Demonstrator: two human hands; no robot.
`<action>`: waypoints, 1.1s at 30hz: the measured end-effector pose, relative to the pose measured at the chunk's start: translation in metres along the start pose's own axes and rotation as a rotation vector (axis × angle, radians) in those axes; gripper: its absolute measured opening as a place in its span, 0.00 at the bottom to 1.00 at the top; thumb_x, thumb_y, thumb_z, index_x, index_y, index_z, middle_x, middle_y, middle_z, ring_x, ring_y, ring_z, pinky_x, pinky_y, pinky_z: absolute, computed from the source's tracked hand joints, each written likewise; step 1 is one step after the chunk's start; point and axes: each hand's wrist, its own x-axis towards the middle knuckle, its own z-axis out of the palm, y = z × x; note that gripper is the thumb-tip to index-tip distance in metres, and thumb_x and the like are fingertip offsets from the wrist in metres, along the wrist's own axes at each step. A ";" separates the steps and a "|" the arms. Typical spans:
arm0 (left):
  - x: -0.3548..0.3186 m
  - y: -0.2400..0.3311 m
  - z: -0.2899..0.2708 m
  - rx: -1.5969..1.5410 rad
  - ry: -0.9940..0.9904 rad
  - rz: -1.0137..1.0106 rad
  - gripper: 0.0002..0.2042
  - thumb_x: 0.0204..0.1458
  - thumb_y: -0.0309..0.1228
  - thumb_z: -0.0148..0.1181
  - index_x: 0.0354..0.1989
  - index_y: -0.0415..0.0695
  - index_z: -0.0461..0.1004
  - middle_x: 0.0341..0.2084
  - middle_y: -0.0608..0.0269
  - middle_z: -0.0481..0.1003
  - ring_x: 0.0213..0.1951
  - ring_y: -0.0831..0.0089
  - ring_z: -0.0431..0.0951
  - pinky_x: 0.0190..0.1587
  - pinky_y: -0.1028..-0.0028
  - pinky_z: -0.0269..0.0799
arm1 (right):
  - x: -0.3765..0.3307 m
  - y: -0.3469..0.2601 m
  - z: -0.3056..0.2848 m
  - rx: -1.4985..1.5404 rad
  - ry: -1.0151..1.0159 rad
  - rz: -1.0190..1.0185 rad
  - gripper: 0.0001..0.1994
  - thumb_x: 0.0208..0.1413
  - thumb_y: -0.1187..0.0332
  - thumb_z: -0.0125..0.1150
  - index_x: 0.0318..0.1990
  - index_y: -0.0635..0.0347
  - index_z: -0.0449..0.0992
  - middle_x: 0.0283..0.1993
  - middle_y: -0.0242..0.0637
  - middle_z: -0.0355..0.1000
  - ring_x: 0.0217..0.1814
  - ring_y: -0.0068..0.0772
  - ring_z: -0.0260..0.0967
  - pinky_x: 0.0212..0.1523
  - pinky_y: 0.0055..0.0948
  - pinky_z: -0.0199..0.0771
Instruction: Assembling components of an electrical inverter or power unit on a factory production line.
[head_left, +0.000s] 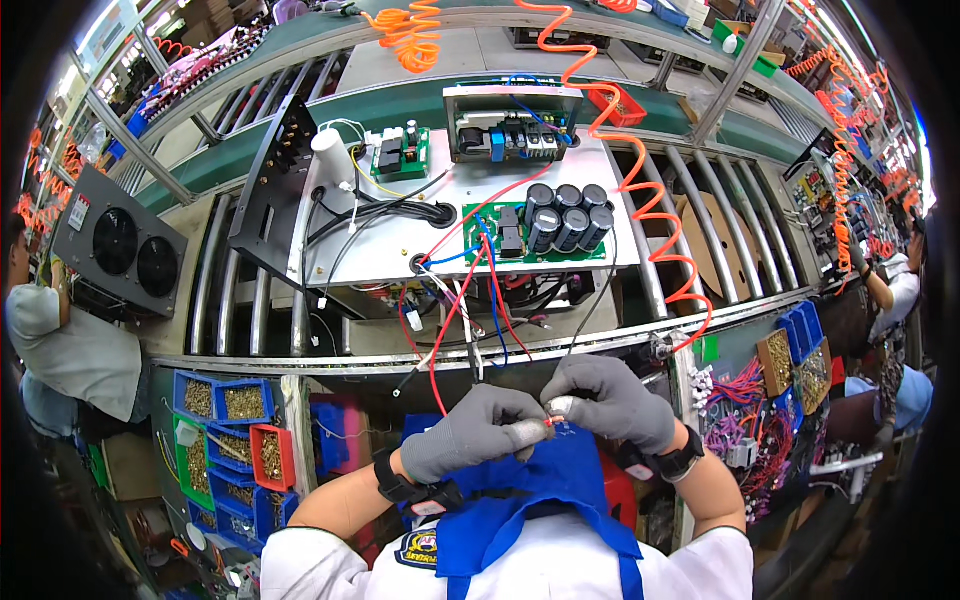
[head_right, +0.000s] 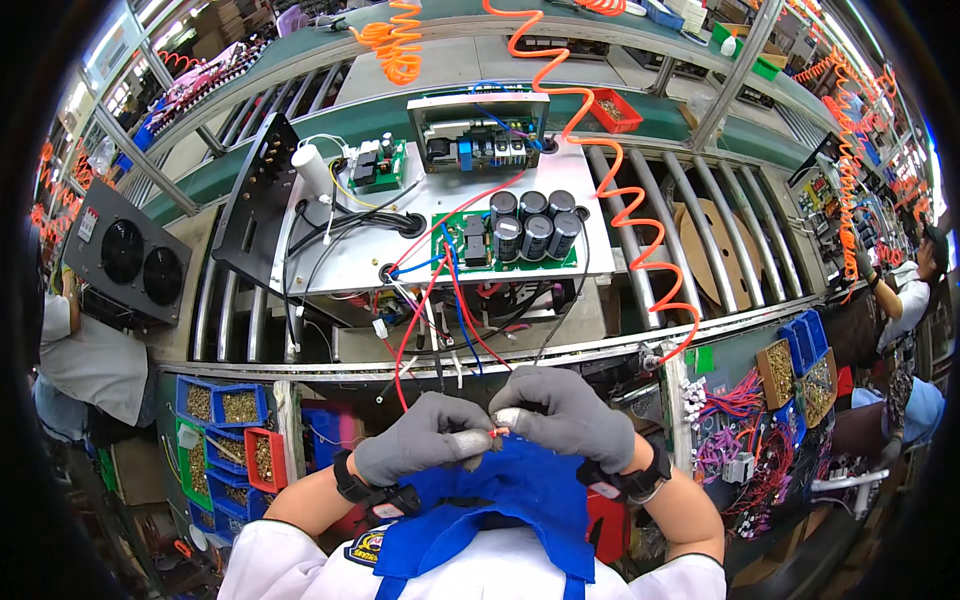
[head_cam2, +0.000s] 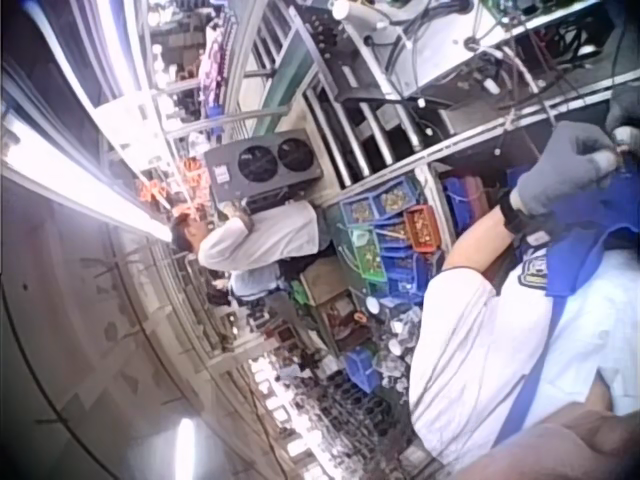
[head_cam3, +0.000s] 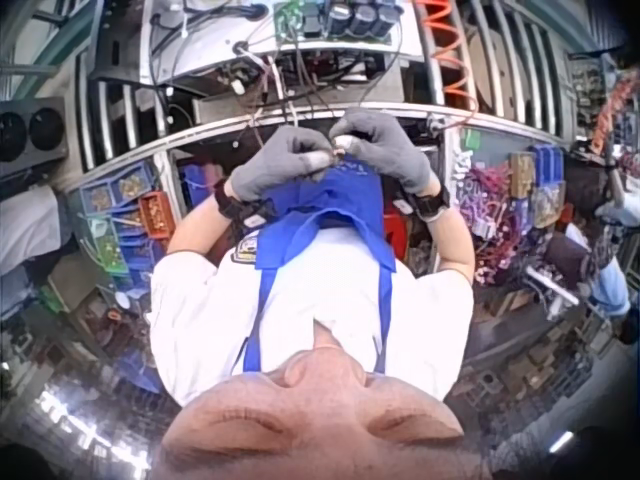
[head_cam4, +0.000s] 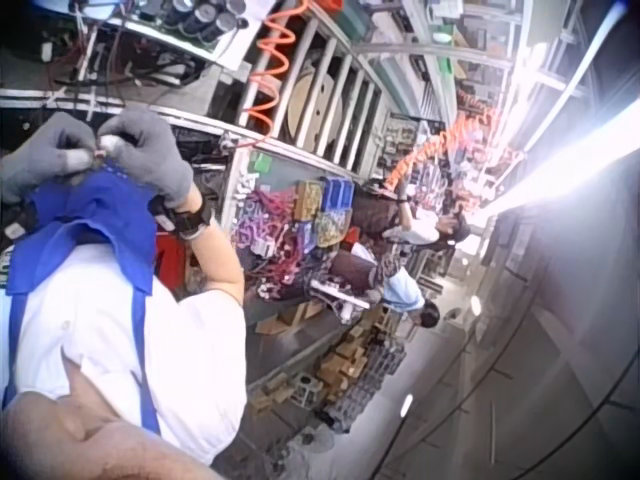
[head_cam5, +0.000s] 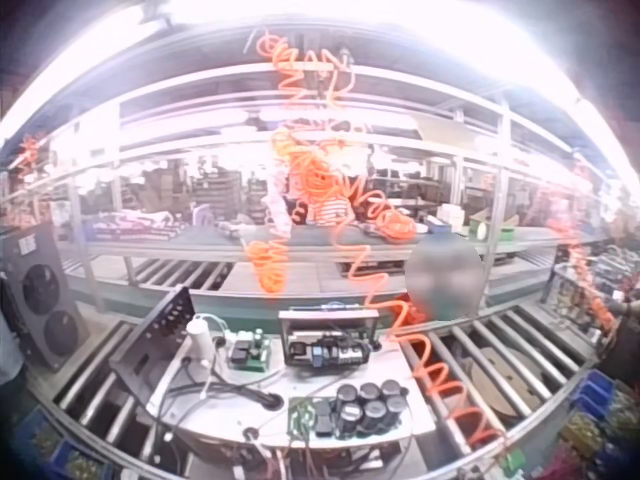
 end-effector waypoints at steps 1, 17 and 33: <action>0.000 -0.001 0.000 -0.008 0.030 0.005 0.12 0.61 0.36 0.58 0.41 0.38 0.80 0.23 0.69 0.76 0.24 0.84 0.70 0.27 0.79 0.65 | -0.002 0.001 0.004 0.028 0.035 0.011 0.10 0.59 0.65 0.66 0.39 0.63 0.80 0.34 0.35 0.73 0.35 0.26 0.69 0.37 0.29 0.70; 0.000 0.008 -0.012 0.019 0.063 -0.034 0.11 0.61 0.33 0.59 0.38 0.36 0.80 0.24 0.67 0.75 0.27 0.82 0.73 0.30 0.76 0.69 | -0.006 -0.015 0.000 -0.553 0.158 -0.275 0.22 0.53 0.53 0.70 0.52 0.55 0.77 0.41 0.40 0.76 0.41 0.44 0.76 0.39 0.38 0.77; -0.004 0.009 -0.009 0.062 0.154 0.008 0.10 0.61 0.32 0.58 0.36 0.37 0.80 0.21 0.68 0.74 0.24 0.83 0.69 0.26 0.78 0.62 | 0.000 -0.017 0.013 -0.622 0.207 -0.296 0.14 0.54 0.62 0.67 0.46 0.54 0.80 0.37 0.38 0.75 0.36 0.44 0.73 0.36 0.37 0.74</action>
